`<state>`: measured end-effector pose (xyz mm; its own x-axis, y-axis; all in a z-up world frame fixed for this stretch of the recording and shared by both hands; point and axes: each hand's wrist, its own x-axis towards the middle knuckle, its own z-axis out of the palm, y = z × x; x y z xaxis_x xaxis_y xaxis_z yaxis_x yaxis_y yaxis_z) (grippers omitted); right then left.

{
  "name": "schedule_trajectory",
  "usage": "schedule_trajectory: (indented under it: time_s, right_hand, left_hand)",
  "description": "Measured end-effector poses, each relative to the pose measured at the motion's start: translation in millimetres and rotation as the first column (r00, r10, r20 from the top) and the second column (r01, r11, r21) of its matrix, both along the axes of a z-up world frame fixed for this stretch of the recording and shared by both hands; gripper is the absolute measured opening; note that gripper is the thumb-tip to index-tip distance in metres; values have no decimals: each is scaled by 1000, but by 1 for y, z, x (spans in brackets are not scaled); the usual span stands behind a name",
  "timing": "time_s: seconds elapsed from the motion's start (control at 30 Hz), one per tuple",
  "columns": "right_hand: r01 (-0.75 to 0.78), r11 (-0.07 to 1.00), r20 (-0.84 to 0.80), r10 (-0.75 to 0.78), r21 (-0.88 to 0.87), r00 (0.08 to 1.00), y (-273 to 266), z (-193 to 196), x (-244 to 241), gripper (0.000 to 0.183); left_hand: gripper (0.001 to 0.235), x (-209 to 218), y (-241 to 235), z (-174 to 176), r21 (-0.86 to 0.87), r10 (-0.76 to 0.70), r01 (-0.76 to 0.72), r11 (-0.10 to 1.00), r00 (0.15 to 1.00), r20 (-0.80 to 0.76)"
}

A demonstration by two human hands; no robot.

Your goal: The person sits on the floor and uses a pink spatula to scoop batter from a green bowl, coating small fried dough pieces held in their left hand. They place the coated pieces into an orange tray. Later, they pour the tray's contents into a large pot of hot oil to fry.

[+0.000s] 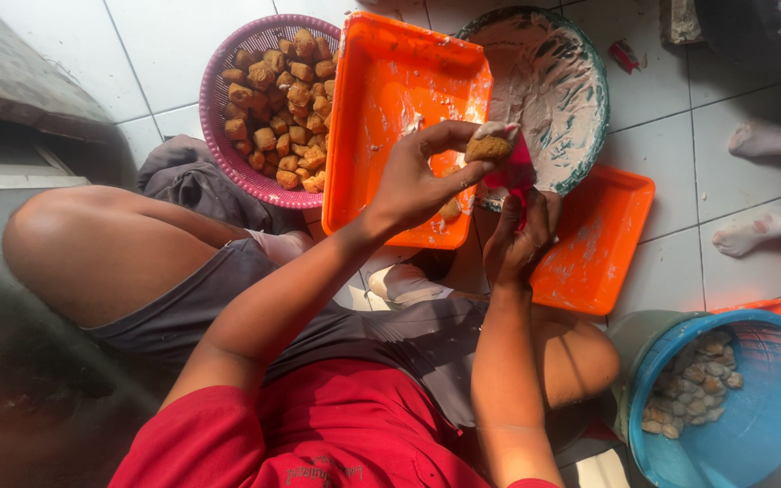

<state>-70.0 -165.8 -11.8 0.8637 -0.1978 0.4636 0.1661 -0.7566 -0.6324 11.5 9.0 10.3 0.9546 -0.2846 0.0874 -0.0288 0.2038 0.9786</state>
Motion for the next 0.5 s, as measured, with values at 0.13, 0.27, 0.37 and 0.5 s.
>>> schedule_trajectory:
  time_s: [0.13, 0.27, 0.37, 0.5]
  right_hand:
    - [30, 999, -119, -32, -21, 992, -6, 3, 1, 26]
    - [10, 989, -103, 6, 149, 995, -4, 15, 5, 24]
    - [-32, 992, -90, 43, 121, 995, 5, 27, -8, 23]
    - [-59, 998, -135, 62, 24, 989, 9, 34, -11, 24]
  left_hand:
    - [33, 12, 15, 17, 168, 137, -190, 967, 948, 286]
    - [24, 34, 35, 31, 413, 92, -575, 706, 653, 752]
    - [27, 37, 46, 35, 512, -72, -471, 719, 681, 728]
    - [23, 28, 43, 36, 538, -129, -475, 696, 654, 745]
